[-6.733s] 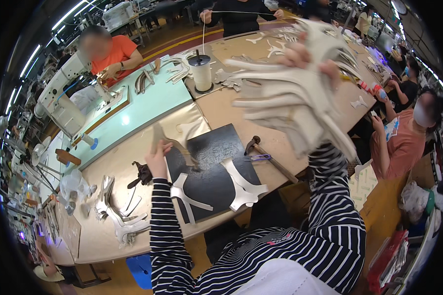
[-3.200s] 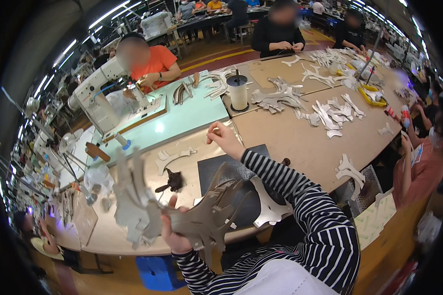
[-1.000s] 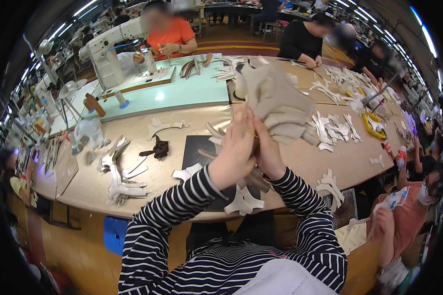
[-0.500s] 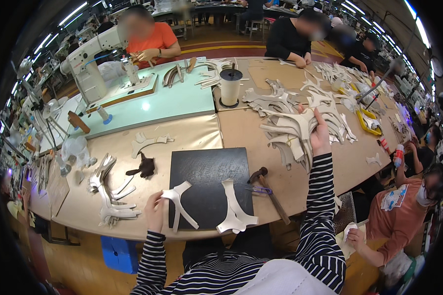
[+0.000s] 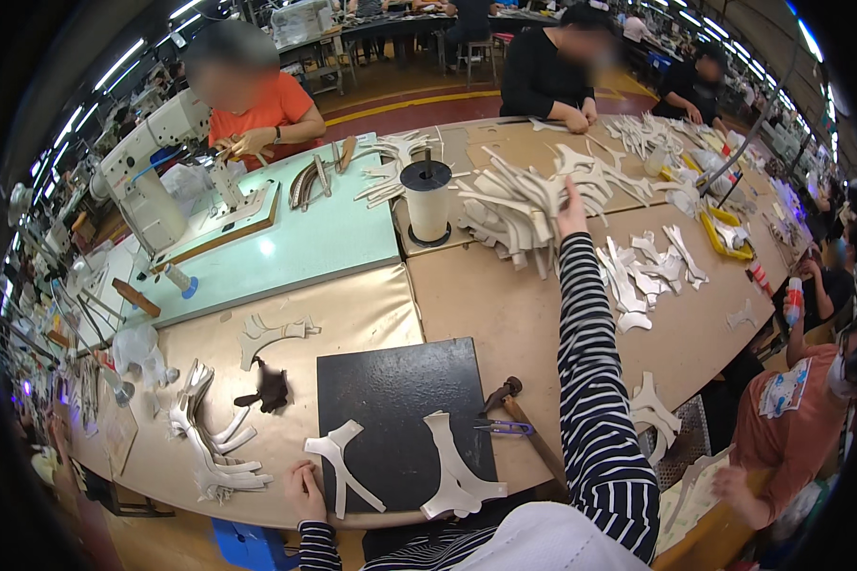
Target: The person trims the edges of white leather pieces using a utility knife on a black cutting mat. They repeatedly pick up pieces, align them, and cut along the edges, then place the trimmed pieces aside on the table.
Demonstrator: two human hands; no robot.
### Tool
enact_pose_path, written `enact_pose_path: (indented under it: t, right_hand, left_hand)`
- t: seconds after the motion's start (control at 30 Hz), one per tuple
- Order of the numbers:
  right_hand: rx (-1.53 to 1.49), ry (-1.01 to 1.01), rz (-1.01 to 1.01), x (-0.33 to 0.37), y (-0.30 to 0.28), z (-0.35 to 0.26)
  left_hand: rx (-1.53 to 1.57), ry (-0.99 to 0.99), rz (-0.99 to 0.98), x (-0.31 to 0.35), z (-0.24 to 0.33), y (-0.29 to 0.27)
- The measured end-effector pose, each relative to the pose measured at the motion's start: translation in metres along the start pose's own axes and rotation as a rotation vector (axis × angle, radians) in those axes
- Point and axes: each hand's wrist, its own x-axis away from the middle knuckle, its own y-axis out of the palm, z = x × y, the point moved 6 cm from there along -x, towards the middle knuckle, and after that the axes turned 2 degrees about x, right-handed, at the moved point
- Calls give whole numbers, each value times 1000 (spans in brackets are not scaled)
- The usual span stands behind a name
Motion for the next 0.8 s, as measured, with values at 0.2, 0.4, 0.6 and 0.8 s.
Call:
enact_pose_path:
  t: [0.2,0.4,0.6,0.8]
  right_hand:
    - [-167,467,327,-2,-55,72]
    - [115,430,341,33,-47,-4]
    - [-144,217,-586,150,87,-219]
    - [854,-363,-1380,429,212,-324]
  left_hand:
    - [27,6,17,2,1,2]
    - [-3,24,-17,0,-5,3]
    - [-26,68,-11,0,-12,5]
    - [345,-137,92,-3,-31,3]
